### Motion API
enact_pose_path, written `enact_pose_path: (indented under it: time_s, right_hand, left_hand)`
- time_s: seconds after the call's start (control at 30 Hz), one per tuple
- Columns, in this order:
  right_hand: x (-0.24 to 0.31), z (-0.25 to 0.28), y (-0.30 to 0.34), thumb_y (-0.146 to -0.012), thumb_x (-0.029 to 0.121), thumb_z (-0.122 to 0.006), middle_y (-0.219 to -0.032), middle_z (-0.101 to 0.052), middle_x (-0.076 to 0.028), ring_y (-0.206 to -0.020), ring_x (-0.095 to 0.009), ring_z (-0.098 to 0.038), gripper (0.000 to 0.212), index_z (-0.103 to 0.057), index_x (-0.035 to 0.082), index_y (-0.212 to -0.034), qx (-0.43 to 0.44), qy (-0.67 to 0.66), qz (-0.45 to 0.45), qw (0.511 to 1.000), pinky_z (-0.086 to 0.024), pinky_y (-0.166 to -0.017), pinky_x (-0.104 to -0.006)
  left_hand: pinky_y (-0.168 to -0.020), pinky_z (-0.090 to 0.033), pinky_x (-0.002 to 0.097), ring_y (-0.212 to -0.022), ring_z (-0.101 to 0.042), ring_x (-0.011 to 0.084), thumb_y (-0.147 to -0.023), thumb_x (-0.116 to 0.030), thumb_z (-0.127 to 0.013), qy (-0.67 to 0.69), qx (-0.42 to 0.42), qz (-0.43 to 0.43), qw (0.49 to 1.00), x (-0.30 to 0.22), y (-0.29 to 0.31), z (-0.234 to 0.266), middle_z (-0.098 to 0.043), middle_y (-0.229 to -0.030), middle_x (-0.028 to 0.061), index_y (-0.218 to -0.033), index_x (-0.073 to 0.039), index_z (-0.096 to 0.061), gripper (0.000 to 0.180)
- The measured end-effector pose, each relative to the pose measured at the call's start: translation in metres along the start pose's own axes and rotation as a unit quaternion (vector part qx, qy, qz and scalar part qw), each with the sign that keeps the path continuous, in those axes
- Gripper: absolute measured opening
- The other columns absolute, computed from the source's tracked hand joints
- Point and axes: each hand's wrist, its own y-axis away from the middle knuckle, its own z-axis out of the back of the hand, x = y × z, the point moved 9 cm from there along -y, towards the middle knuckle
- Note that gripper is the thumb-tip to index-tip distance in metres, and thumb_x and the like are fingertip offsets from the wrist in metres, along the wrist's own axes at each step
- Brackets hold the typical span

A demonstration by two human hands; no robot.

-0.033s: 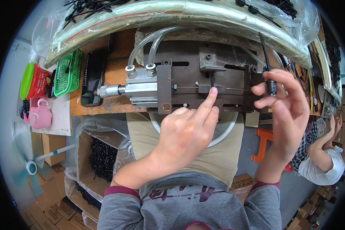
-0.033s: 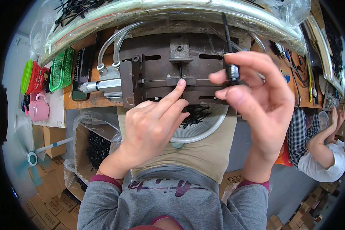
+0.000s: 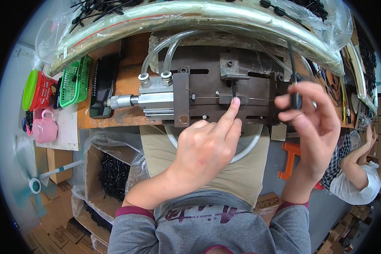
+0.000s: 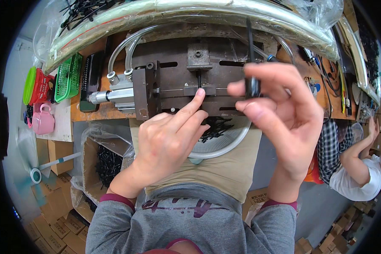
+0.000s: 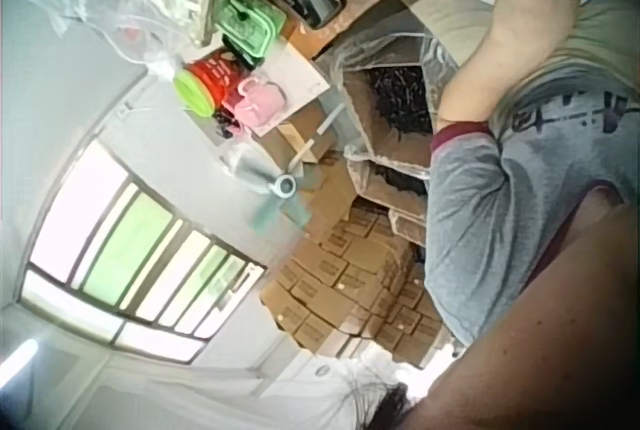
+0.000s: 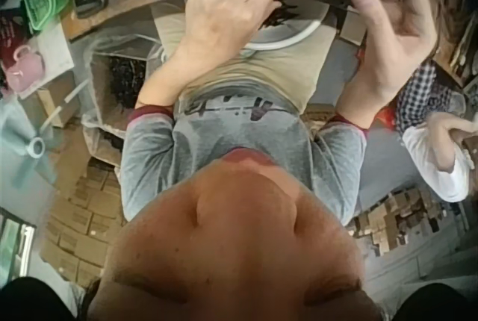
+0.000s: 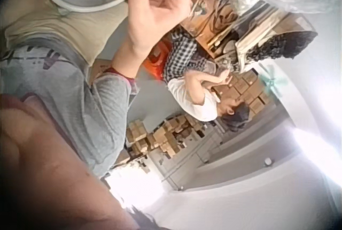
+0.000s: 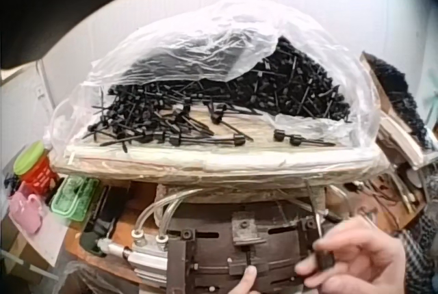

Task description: Manually assemble small black plastic components using a workbench fixture.

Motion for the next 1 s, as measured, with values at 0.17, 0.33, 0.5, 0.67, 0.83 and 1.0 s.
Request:
enact_pose_path:
  time_s: [0.17,0.33,0.5,0.67,0.83,1.0]
  right_hand:
    - [-0.012,0.001,0.024,-0.078,-0.013,-0.078,-0.106,-0.062,-0.01,-0.082,-0.012,-0.068,0.034,-0.066,-0.006,-0.109,-0.008,0.167,0.03,0.985,-0.055,-0.068,-0.0214]
    - [-0.008,-0.033,0.041,-0.072,-0.008,-0.08,-0.125,-0.064,-0.019,-0.104,-0.032,-0.068,0.035,-0.067,-0.001,-0.104,0.094,0.362,0.156,0.914,-0.057,-0.087,-0.0374]
    - [-0.033,-0.062,0.055,-0.078,-0.006,-0.072,-0.137,-0.06,-0.023,-0.092,-0.028,-0.07,0.024,-0.063,-0.003,-0.1,0.148,0.431,0.161,0.875,-0.057,-0.077,-0.0351]
    - [-0.034,-0.078,0.05,-0.076,0.001,-0.069,-0.133,-0.065,-0.019,-0.059,-0.015,-0.06,0.024,-0.065,-0.001,-0.099,0.166,0.515,0.206,0.816,-0.051,-0.059,-0.0281]
    - [-0.03,-0.082,0.044,-0.074,0.003,-0.068,-0.13,-0.068,-0.016,-0.052,-0.014,-0.055,0.026,-0.067,0.002,-0.1,0.18,0.545,0.199,0.794,-0.048,-0.056,-0.0261]
    - [-0.023,-0.071,0.031,-0.077,0.009,-0.077,-0.12,-0.072,-0.012,-0.06,-0.017,-0.064,0.027,-0.069,0.004,-0.102,0.194,0.468,0.165,0.846,-0.051,-0.059,-0.0254]
  left_hand:
    - [-0.061,-0.054,0.0302,-0.064,-0.066,0.0193,-0.076,-0.016,-0.083,0.0,0.051,0.004,0.999,0.001,-0.004,0.005,-0.07,-0.128,0.0122,-0.098,-0.005,-0.072,0.027]
    - [-0.067,-0.056,0.0294,-0.077,-0.072,0.0215,-0.078,-0.019,-0.084,0.012,-0.065,-0.019,0.998,0.021,-0.04,0.068,-0.077,-0.102,0.0098,-0.1,-0.008,-0.075,0.025]
    - [-0.069,-0.054,0.0325,-0.076,-0.068,0.0205,-0.082,-0.017,-0.08,-0.105,-0.201,-0.088,0.97,0.058,-0.117,0.111,-0.073,-0.087,0.0119,-0.093,-0.002,-0.076,0.019]
    - [-0.079,-0.058,0.0429,-0.088,-0.072,0.037,-0.08,-0.031,-0.08,-0.11,-0.043,0.081,0.99,0.089,-0.188,0.078,-0.072,-0.091,0.0253,-0.085,0.006,-0.074,0.038]
    - [-0.081,-0.059,0.0432,-0.088,-0.072,0.04,-0.079,-0.038,-0.081,-0.103,0.002,0.112,0.988,0.093,-0.195,0.069,-0.072,-0.09,0.0267,-0.085,0.005,-0.075,0.043]
    - [-0.075,-0.056,0.034,-0.084,-0.071,0.0243,-0.08,-0.024,-0.08,0.08,-0.093,0.054,0.991,0.079,-0.153,0.082,-0.072,-0.095,0.0166,-0.095,-0.005,-0.078,0.025]
